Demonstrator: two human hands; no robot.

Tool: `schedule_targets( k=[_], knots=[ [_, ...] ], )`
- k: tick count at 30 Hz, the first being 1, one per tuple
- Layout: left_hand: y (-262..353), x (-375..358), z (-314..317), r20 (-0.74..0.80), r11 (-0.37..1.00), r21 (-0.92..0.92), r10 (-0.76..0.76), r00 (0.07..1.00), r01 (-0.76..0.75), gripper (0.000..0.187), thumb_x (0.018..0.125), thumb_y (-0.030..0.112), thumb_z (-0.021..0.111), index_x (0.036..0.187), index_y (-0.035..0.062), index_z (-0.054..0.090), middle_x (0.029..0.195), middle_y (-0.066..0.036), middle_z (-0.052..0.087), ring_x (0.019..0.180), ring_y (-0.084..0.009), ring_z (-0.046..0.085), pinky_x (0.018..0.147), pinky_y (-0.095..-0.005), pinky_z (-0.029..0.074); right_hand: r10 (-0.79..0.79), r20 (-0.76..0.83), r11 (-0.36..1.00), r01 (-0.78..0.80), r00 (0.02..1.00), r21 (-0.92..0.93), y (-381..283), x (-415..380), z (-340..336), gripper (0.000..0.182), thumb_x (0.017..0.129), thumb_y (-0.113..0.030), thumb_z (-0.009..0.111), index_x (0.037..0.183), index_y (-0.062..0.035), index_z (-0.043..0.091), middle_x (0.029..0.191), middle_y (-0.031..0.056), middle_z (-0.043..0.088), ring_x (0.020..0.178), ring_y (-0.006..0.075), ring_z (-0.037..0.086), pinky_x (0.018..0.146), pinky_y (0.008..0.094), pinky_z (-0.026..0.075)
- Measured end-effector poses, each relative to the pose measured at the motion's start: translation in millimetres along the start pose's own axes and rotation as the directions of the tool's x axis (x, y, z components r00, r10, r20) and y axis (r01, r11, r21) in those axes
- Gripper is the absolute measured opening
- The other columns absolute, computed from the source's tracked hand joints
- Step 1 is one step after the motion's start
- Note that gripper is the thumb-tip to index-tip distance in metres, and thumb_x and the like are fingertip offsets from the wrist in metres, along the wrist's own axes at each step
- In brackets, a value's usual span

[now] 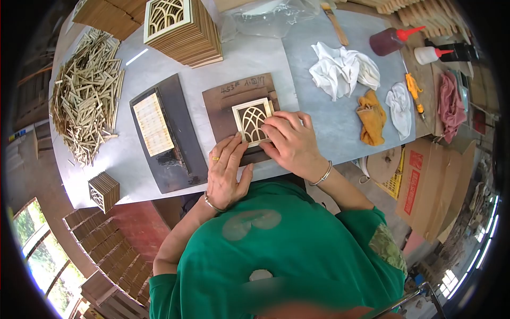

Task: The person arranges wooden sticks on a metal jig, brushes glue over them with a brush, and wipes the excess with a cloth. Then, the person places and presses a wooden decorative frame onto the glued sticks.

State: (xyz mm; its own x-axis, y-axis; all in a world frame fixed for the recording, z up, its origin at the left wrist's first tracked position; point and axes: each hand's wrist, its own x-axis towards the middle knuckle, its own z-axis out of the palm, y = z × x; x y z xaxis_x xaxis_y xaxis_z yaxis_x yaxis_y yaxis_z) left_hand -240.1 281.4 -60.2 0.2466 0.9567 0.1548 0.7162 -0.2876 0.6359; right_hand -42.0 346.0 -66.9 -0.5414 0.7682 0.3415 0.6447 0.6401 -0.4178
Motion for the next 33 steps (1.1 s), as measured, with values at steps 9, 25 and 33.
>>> schedule_targets(
  k=[9, 25, 33],
  knots=[
    [-15, 10, -7, -0.091, 0.993, -0.083, 0.076, 0.993, -0.084, 0.033, 0.076, 0.005, 0.069, 0.108, -0.0009, 0.062, 0.112, -0.015, 0.064, 0.105, -0.0340, 0.059, 0.092, -0.0433, 0.044, 0.078, -0.076, 0.996, -0.075, 0.994, 0.042, -6, 16, -14, 0.023, 0.075, -0.016, 0.074, 0.096, -0.0089, 0.066, 0.103, 0.0013, 0.063, 0.104, 0.0227, 0.056, 0.087, 0.0398, 0.040],
    [-105, -96, -93, -0.485, 0.950, -0.027, -0.284, 0.827, 0.310, 0.019, 0.078, -0.001, 0.068, 0.096, 0.0031, 0.066, 0.096, -0.011, 0.065, 0.086, -0.0284, 0.060, 0.077, -0.0369, 0.047, -0.393, 0.069, 0.913, 0.381, 0.917, 0.144, -104, 113, 79, 0.015, 0.076, -0.011, 0.075, 0.085, -0.0083, 0.063, 0.078, 0.0015, 0.052, 0.072, 0.0186, 0.053, 0.065, 0.0330, 0.037],
    [-126, -110, -97, -0.495, 0.940, -0.071, -0.325, 0.806, 0.335, 0.018, 0.082, 0.000, 0.067, 0.099, 0.0033, 0.066, 0.099, -0.011, 0.065, 0.088, -0.0271, 0.061, 0.078, -0.0354, 0.048, -0.403, 0.224, 0.915, 0.392, 0.887, 0.094, -106, 120, 103, 0.018, 0.075, -0.012, 0.076, 0.082, -0.0079, 0.060, 0.077, 0.0038, 0.050, 0.072, 0.0209, 0.049, 0.066, 0.0334, 0.037]
  ],
)
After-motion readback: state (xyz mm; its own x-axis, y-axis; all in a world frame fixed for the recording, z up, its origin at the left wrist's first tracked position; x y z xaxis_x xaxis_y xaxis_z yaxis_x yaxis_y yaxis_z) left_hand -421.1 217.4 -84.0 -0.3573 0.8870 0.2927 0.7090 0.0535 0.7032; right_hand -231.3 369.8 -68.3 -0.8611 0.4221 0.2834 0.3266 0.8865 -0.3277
